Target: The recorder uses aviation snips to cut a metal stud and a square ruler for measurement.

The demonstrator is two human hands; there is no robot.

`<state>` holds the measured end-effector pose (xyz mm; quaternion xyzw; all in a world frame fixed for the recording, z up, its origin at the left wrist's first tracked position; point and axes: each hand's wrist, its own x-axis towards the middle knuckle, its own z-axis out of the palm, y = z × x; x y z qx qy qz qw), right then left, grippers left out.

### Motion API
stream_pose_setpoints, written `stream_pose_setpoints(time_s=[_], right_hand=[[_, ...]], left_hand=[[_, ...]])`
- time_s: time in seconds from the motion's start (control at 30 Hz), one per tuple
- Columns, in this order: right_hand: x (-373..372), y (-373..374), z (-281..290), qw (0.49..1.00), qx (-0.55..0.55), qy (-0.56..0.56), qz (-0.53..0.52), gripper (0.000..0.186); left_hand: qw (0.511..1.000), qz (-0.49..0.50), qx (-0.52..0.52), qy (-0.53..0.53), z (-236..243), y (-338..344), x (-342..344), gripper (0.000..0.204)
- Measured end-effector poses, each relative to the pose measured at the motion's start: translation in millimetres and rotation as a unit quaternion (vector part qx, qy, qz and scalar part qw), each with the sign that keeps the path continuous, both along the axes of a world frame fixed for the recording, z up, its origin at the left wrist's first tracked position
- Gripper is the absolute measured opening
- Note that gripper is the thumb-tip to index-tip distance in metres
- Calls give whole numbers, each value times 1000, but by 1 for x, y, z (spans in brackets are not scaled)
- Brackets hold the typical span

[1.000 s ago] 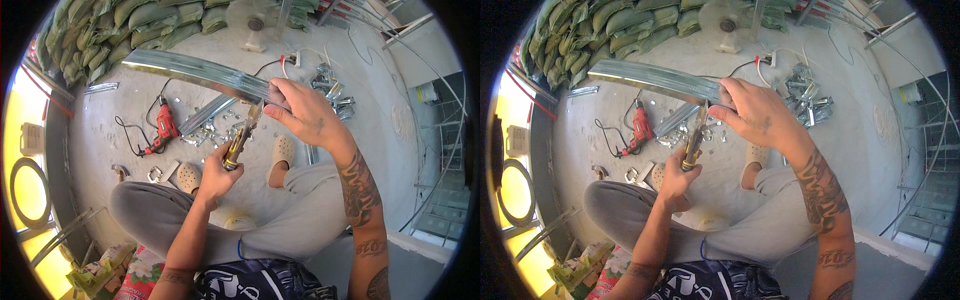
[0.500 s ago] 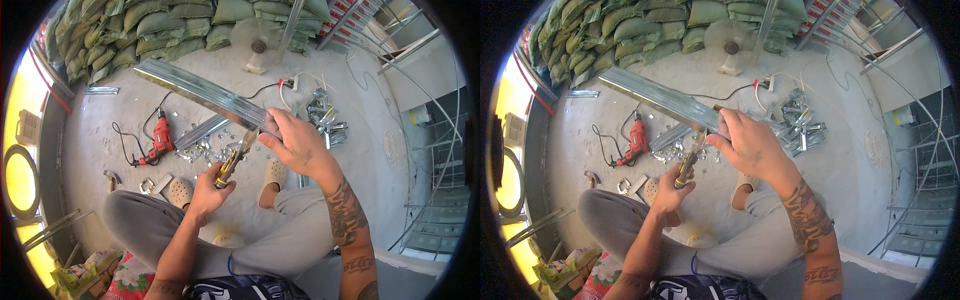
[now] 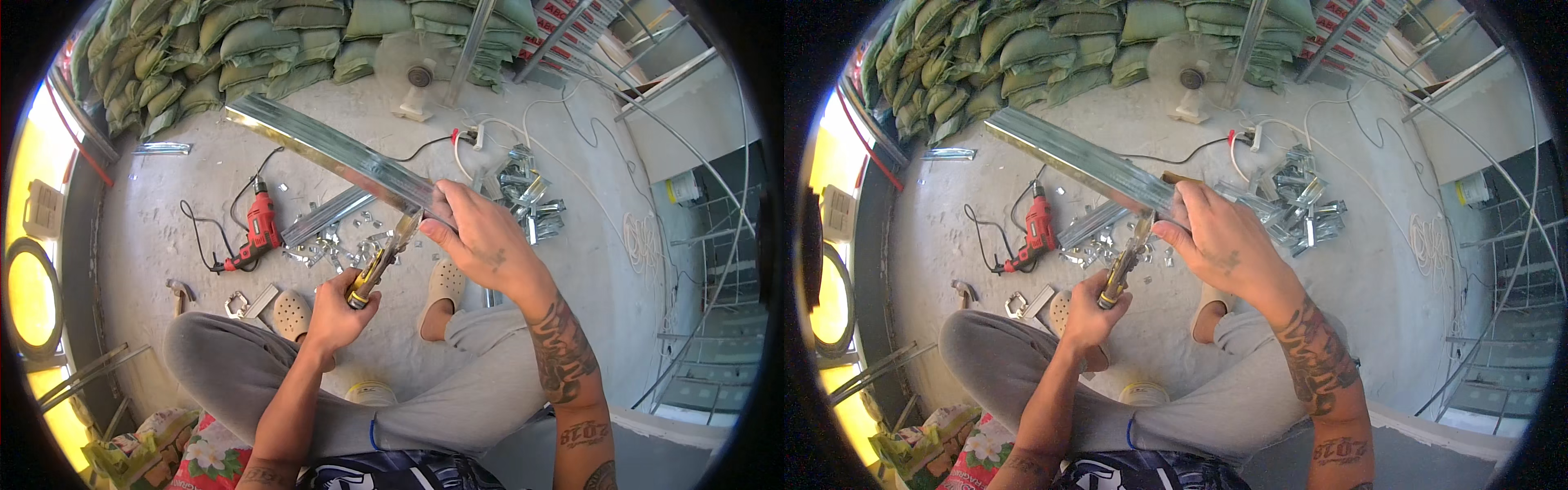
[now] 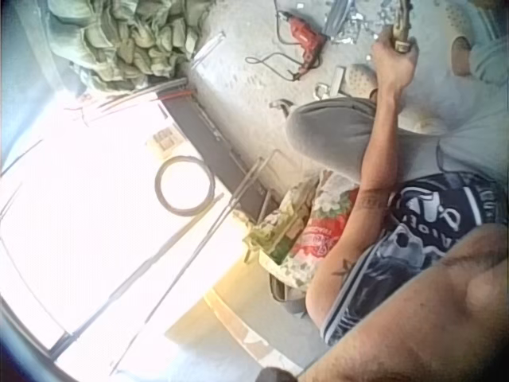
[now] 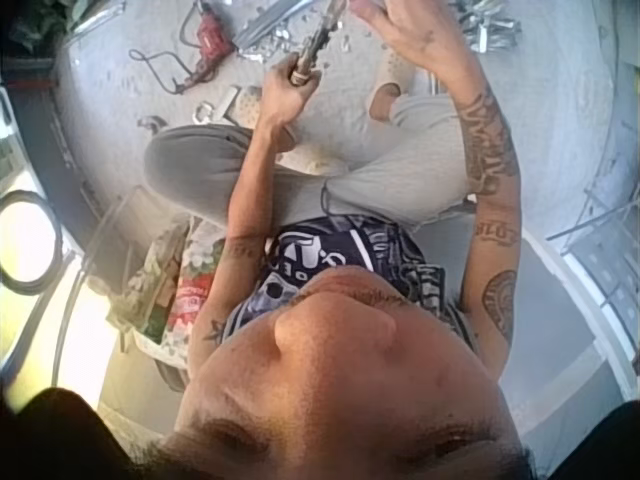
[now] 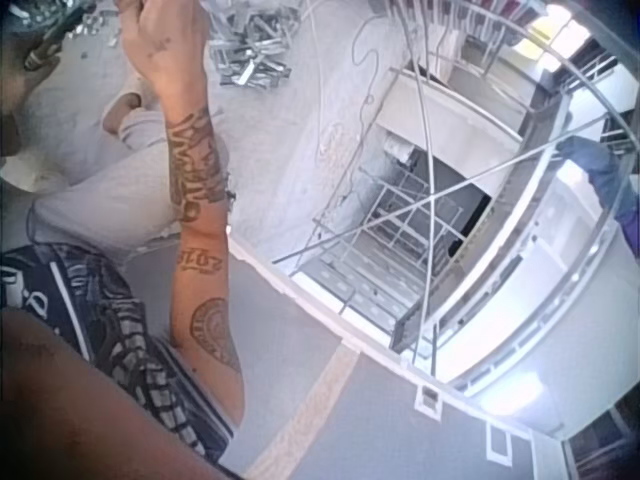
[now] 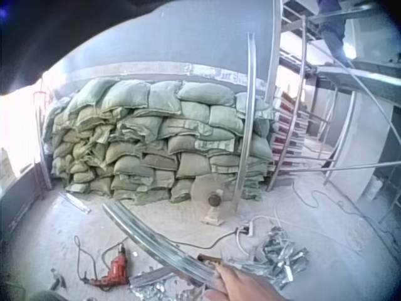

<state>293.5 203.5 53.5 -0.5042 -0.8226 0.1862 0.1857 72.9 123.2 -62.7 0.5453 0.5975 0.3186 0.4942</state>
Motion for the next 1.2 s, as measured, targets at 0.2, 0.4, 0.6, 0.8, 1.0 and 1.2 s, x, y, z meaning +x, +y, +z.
stream_pose_setpoints(time_s=[0.2,0.4,0.6,0.8,1.0,1.2], right_hand=[[-3,-2,-1,1000,-1,9,-1,41],[-4,-2,5,1000,-9,20,3,42],[-6,-6,-2,999,18,26,13,42],[-6,-10,2,1000,-10,21,0,41],[-8,-13,-3,998,-38,45,-13,41],[24,4,29,993,-17,63,-100,50]], left_hand=[[1000,12,22,17,-4,1,-1,28],[998,28,32,40,-4,2,-1,29],[994,68,83,21,-2,0,2,35],[993,50,42,98,0,-2,-3,30],[987,66,84,123,-4,-3,-4,31],[959,28,259,109,-29,7,-11,42]])
